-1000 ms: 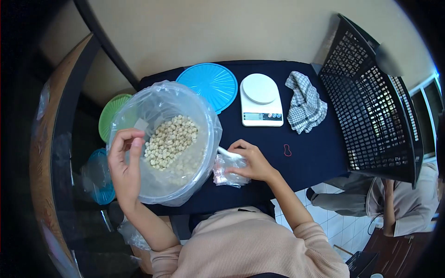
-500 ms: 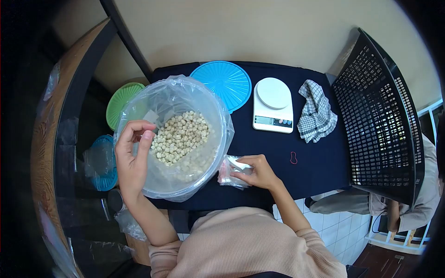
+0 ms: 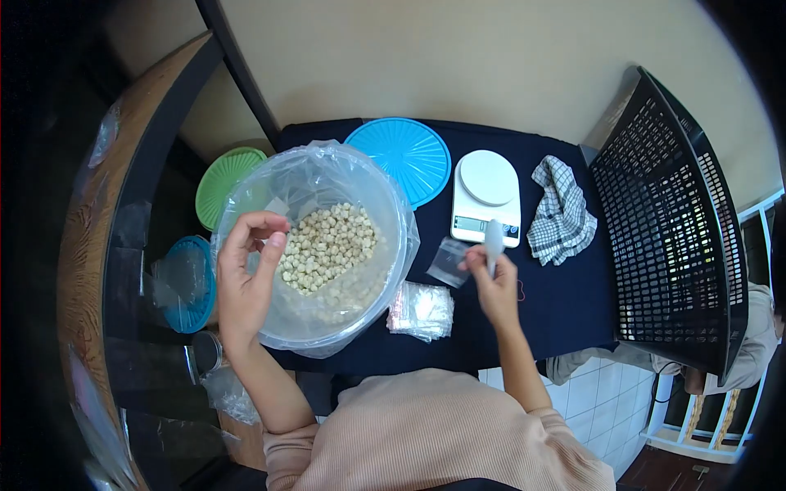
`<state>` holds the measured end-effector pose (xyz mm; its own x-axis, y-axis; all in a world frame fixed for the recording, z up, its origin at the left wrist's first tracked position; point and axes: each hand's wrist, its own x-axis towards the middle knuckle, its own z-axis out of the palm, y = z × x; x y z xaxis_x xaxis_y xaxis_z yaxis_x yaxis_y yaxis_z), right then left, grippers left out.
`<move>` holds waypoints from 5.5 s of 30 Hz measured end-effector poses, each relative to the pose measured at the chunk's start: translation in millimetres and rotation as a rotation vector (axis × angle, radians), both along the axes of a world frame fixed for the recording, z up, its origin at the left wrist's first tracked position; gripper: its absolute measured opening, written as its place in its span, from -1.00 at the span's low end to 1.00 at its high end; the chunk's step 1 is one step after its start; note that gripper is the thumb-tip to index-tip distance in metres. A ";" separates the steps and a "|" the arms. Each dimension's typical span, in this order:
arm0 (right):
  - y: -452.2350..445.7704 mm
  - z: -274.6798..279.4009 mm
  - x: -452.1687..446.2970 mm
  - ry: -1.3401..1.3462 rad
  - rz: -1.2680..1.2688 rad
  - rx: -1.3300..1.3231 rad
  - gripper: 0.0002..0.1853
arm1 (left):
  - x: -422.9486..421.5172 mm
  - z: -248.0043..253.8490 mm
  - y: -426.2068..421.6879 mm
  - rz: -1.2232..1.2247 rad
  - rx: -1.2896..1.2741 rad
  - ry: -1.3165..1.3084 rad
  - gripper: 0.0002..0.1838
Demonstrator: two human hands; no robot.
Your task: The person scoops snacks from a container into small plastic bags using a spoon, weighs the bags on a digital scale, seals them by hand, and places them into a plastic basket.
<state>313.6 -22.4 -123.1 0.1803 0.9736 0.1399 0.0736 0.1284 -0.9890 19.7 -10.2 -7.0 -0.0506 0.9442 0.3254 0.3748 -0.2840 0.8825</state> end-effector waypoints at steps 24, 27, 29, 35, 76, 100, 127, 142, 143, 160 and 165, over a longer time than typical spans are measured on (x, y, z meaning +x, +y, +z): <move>73.8 153.3 -121.3 -0.255 0.811 0.125 -0.76 | -3.1 4.9 -3.3 -0.033 -0.021 -0.183 -0.40; 83.2 153.6 -121.8 -0.302 0.858 0.094 -0.78 | -2.0 4.3 -4.2 -0.010 -0.065 -0.104 -0.40; 87.8 158.5 -123.4 -0.339 0.891 0.092 -0.78 | -1.3 4.0 -4.0 -0.003 -0.065 -0.072 -0.40; 99.1 165.5 -118.9 -0.387 0.947 0.011 -0.70 | -1.2 6.4 -3.8 -0.006 0.003 0.187 -0.33; 84.7 160.1 -129.9 -0.568 0.887 0.498 -0.81 | 10.0 12.9 -10.0 0.238 0.269 0.465 -0.45; 107.3 173.2 -105.8 -0.954 0.566 0.508 -0.77 | 6.8 5.4 -5.9 0.332 0.318 0.014 -0.47; 145.1 56.1 -201.1 -1.605 1.584 0.077 -0.75 | 3.2 -0.8 -3.3 0.292 0.317 -0.177 -0.41; 142.0 148.0 -165.0 -1.056 1.368 0.218 -0.75 | -0.4 -4.1 -8.7 0.396 0.547 -0.318 -0.37; 142.4 157.0 -159.8 -1.062 1.372 0.229 -0.75 | -0.4 -4.1 -8.8 0.403 0.557 -0.317 -0.37; 126.6 260.9 -111.8 -1.209 1.084 0.211 -0.75 | 1.9 7.7 -7.3 0.264 0.342 0.025 -0.41; 122.7 264.5 -115.2 -1.231 1.101 0.239 -0.75 | 2.1 8.9 -7.0 0.261 0.315 0.054 -0.47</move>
<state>198.3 100.3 141.4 -0.8541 0.4889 -0.1771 0.5184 0.7734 -0.3648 21.8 -17.2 1.9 -0.2502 0.7554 0.6056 0.5139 -0.4266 0.7443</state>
